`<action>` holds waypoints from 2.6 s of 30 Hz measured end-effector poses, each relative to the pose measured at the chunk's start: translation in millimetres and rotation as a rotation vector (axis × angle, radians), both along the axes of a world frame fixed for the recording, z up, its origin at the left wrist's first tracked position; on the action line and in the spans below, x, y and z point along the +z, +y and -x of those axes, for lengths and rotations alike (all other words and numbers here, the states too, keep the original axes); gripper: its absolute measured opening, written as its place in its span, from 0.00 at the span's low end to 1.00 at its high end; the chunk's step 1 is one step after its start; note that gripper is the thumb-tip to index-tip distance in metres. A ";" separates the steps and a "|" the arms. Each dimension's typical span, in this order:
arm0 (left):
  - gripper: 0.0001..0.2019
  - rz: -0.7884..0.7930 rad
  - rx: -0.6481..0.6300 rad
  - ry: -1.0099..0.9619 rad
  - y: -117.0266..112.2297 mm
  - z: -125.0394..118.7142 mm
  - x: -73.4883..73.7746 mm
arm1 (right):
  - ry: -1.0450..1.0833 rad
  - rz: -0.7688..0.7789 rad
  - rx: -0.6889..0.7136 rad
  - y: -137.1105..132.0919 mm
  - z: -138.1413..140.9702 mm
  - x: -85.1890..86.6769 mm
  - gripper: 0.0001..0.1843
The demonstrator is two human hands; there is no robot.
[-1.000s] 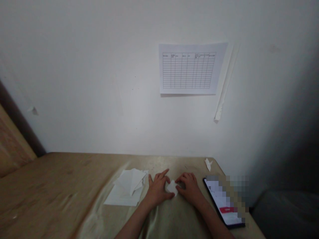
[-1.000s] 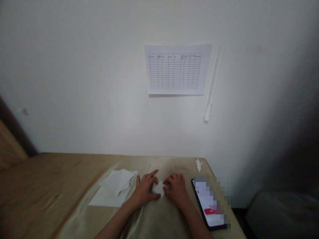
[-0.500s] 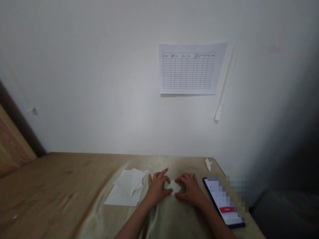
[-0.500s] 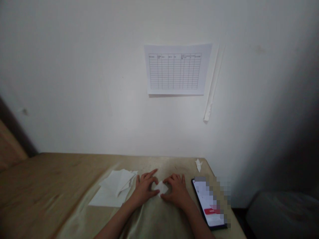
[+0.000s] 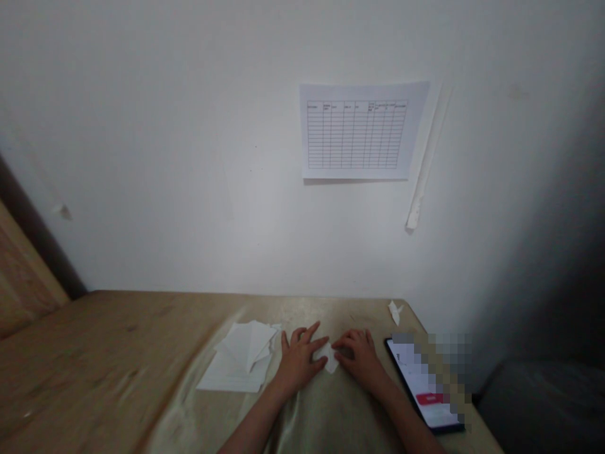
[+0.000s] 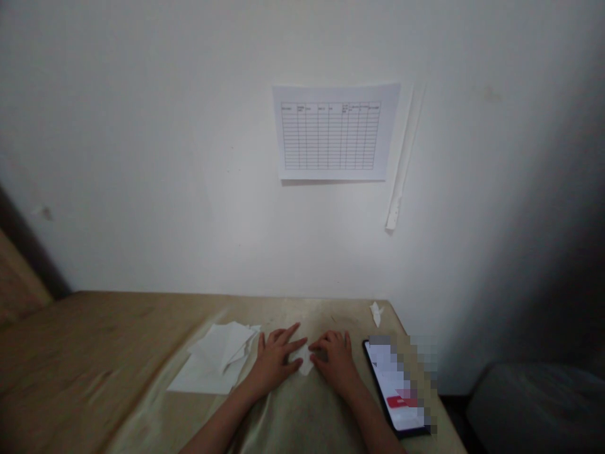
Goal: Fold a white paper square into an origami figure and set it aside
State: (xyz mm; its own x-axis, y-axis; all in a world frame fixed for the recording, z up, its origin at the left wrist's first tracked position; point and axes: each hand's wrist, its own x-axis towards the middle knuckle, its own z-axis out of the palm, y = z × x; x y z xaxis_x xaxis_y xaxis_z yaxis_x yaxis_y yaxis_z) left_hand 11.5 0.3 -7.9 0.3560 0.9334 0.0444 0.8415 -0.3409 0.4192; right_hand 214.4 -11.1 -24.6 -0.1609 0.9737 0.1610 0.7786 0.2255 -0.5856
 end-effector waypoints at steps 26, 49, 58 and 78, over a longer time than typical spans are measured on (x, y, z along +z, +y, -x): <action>0.13 -0.056 0.059 -0.128 0.8 -1.6 6.4 | 0.020 -0.043 -0.072 0.5 9.1 -0.7 0.05; 0.14 -0.129 0.179 -0.152 3.4 1.2 1.0 | -0.091 -0.266 -0.035 -1.1 4.5 -1.4 0.02; 0.11 -0.117 0.091 -0.137 -1.4 -1.1 -2.0 | -0.040 -0.163 0.001 -0.3 3.1 1.8 0.13; 0.18 -0.118 0.104 -0.016 -1.0 -0.3 -8.2 | -0.031 -0.098 -0.044 -0.5 1.6 3.0 0.08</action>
State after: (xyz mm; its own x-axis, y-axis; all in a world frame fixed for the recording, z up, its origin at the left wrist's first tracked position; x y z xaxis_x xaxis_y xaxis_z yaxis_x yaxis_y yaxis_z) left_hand 11.8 -0.7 -16.1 0.2561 0.9532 0.1606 0.8685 -0.2999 0.3948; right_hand 212.9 -11.7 -21.7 -0.1251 0.9597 0.2516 0.8062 0.2461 -0.5380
